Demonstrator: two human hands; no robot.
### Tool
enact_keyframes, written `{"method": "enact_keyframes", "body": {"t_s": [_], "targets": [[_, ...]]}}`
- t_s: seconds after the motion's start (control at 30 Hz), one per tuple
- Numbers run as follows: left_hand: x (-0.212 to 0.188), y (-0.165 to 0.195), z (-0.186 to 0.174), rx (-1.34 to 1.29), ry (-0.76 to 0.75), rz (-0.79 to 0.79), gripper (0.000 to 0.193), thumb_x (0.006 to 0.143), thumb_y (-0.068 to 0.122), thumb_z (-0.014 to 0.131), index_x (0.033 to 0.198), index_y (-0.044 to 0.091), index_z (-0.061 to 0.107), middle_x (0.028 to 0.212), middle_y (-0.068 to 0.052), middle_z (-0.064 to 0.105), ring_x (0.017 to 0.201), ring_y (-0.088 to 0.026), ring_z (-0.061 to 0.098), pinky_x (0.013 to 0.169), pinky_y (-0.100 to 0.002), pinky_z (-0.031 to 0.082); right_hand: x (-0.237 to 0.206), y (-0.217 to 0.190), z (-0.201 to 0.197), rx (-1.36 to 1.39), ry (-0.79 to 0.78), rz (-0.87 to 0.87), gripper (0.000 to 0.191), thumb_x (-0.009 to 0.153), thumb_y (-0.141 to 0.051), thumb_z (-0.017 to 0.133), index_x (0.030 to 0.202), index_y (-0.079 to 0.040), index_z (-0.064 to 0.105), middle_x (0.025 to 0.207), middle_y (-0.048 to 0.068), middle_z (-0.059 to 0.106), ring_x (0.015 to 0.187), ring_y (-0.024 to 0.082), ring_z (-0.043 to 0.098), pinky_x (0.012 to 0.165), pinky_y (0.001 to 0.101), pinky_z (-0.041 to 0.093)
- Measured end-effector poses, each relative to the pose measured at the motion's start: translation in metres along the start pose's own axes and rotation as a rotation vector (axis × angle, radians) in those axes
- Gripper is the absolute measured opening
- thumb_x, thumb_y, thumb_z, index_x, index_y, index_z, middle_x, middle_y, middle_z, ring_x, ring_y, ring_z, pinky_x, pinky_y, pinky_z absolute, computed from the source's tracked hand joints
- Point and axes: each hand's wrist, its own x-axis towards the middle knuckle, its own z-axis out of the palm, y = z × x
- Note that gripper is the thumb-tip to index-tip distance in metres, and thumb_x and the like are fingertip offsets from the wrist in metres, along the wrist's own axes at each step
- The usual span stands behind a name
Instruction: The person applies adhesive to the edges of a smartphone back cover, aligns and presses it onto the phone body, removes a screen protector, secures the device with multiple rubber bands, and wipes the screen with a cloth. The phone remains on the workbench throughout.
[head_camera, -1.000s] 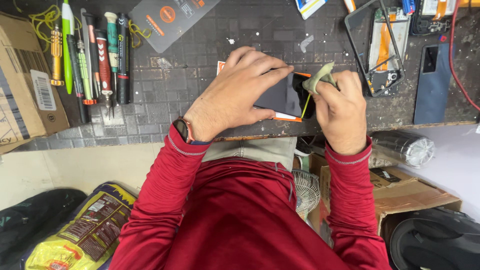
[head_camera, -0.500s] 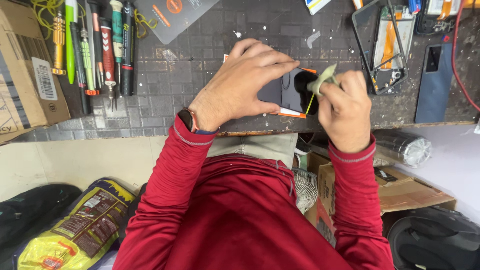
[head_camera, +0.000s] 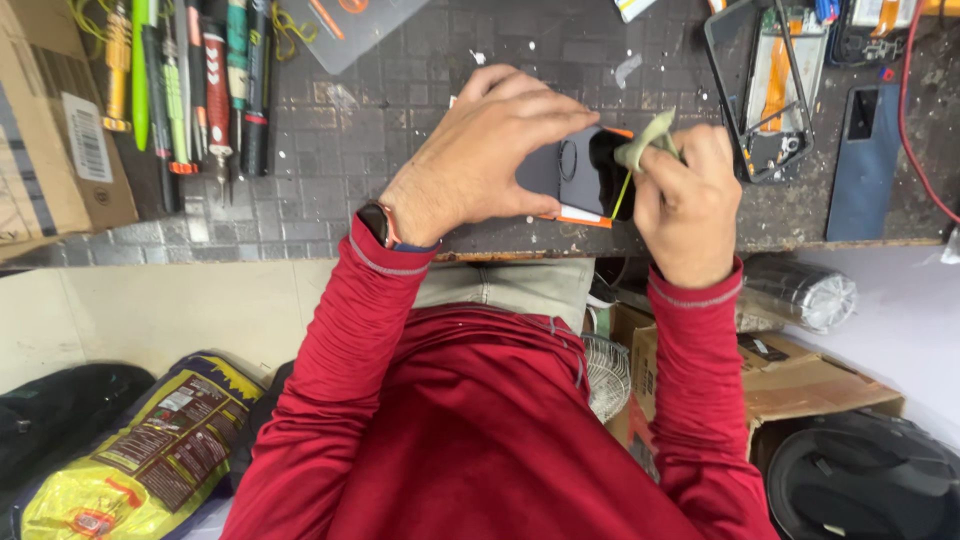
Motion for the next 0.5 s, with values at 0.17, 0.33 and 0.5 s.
{"method": "enact_keyframes", "body": {"t_s": [0.17,0.33,0.5], "targets": [[-0.001,-0.0008,-0.0001,-0.021,0.031,0.012,0.083,0.067,0.039,0.094,0.138,0.01,0.063,0.135,-0.005,0.065,0.129,-0.028,0.053,0.116,-0.046,0.03,-0.0011,-0.0036,0.0001,-0.017,0.0,-0.006,0.025,0.085,0.012,0.073,0.104,-0.004,0.074,0.094,0.013,0.054,0.092,0.032,0.054,0.079,0.0428,0.045],[-0.001,-0.0011,-0.0005,-0.007,0.0,-0.012,0.082,0.066,0.038,0.093,0.137,0.01,0.064,0.134,-0.005,0.066,0.128,-0.027,0.053,0.114,-0.046,0.03,-0.0015,-0.001,0.002,-0.01,0.015,0.008,0.022,0.088,0.012,0.072,0.104,-0.004,0.073,0.094,0.012,0.056,0.092,0.031,0.056,0.079,0.04,0.046],[0.0005,-0.0018,-0.0013,0.007,0.023,0.014,0.083,0.065,0.04,0.094,0.136,0.01,0.064,0.133,-0.006,0.065,0.127,-0.028,0.053,0.114,-0.047,0.03,-0.0006,-0.0011,0.0016,-0.005,0.004,-0.014,0.027,0.085,0.012,0.071,0.105,-0.005,0.073,0.096,0.012,0.055,0.094,0.032,0.056,0.08,0.0421,0.047]]}}
